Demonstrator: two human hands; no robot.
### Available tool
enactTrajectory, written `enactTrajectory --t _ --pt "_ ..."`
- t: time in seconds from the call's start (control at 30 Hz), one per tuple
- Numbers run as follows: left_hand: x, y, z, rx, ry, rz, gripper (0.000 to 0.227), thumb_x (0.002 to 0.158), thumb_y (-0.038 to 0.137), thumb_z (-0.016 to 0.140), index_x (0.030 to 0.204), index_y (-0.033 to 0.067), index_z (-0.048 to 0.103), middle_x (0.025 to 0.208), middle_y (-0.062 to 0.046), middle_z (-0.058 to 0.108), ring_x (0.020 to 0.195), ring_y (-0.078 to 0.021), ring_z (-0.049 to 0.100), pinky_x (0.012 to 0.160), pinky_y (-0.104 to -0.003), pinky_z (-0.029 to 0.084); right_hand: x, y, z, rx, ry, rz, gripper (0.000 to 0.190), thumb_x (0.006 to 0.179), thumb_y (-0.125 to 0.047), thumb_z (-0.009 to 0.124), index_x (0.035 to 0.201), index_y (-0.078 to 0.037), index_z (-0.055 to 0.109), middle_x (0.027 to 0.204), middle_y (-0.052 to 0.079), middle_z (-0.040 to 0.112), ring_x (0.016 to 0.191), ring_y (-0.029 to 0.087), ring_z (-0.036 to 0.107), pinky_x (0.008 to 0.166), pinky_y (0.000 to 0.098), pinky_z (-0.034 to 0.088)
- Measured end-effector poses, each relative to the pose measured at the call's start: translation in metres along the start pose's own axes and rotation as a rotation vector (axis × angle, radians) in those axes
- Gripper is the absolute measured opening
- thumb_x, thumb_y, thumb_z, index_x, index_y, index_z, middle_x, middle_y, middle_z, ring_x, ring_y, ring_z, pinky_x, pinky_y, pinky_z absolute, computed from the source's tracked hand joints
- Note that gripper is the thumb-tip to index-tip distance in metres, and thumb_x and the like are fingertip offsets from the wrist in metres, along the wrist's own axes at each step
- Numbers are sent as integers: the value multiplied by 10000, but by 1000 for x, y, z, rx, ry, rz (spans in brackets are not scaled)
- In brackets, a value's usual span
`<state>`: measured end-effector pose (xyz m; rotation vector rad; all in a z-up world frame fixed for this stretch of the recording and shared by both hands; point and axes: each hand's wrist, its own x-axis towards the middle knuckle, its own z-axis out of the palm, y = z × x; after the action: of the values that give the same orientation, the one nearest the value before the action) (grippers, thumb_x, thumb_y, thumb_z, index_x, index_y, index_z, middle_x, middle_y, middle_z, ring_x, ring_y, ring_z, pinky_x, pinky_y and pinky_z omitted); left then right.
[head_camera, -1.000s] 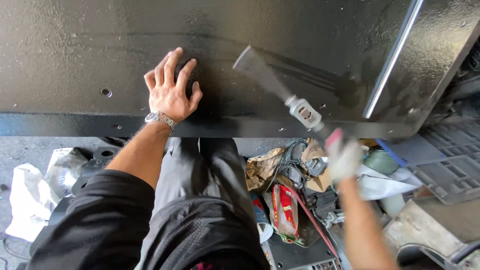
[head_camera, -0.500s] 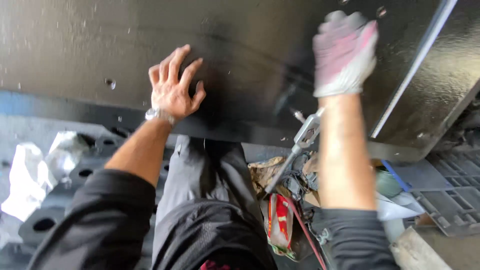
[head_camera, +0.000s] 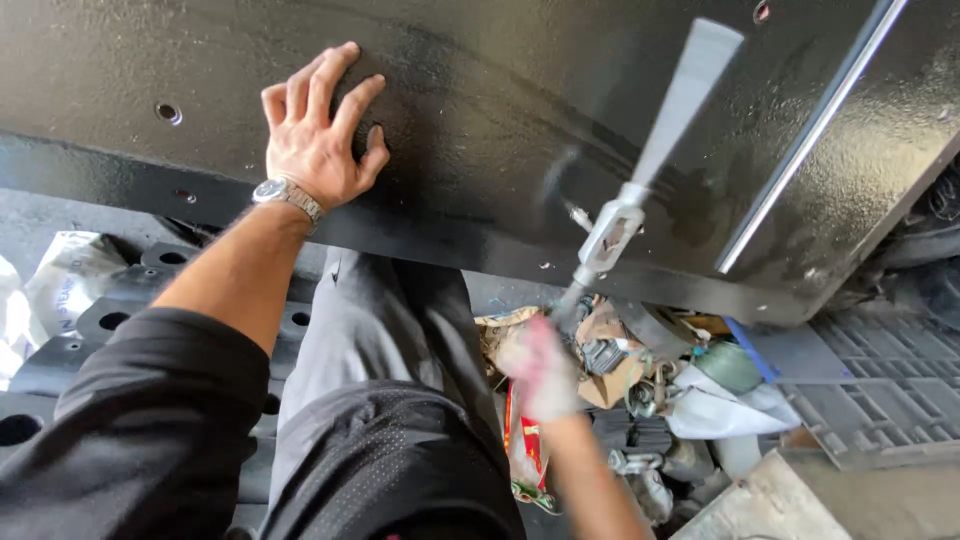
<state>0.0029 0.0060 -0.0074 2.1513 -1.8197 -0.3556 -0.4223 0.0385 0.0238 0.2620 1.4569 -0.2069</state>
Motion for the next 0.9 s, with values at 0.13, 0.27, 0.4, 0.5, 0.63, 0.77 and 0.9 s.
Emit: enactTrajectory --t 0.13,0.27,0.4,0.5,0.63,0.77,0.9 --pt "1 3 -3 -36 19 14 548 928 291 735 1444 188 582 1631 -107 405 1498 -322 414 1139 -510 324 -78 7 230 291 -339 -182 337 1061 -455 455 856 -189 477 876 30 457 846 208 450 805 373 378" --pt "-3 0 -5 -62 13 19 529 963 262 718 1466 181 573 1627 -103 400 1479 -300 415 1172 -502 330 6 -117 247 536 -986 -152 542 1108 -497 617 1366 -28 530 1297 168 620 1162 262 624 1004 374 555" --pt "-1 1 -1 -44 12 22 528 949 304 743 1437 178 587 1647 -114 410 1486 -324 425 1143 -512 327 -23 -218 217 395 -796 -704 470 740 -331 645 1135 -80 609 1150 130 657 1111 285 643 1031 432 524" --pt "2 0 -4 -59 21 7 510 952 297 741 1423 173 588 1653 -109 414 1491 -329 427 1142 -507 329 -27 -219 194 233 -599 -879 516 807 -448 628 1121 -41 677 1144 159 691 1060 291 653 1010 458 540" --pt "2 0 -4 -49 3 1 570 920 310 736 1457 183 597 1625 -121 415 1465 -335 427 1124 -518 324 -57 -232 208 -922 -143 -1477 408 964 -485 634 998 -91 734 1009 91 708 924 249 633 937 438 527" --pt "1 2 -5 -79 16 17 567 928 288 731 1467 179 593 1645 -112 410 1486 -327 420 1146 -511 329 -102 -262 181 -2396 328 -1905 404 998 -416 646 721 -135 735 708 59 675 821 277 655 921 461 542" --pt "0 2 -1 -44 12 17 530 932 260 705 1438 159 585 1656 -118 399 1505 -331 412 1148 -514 324 -111 -230 74 -2171 475 -1218 591 1099 -508 548 706 -94 703 611 112 609 554 280 608 630 410 474"
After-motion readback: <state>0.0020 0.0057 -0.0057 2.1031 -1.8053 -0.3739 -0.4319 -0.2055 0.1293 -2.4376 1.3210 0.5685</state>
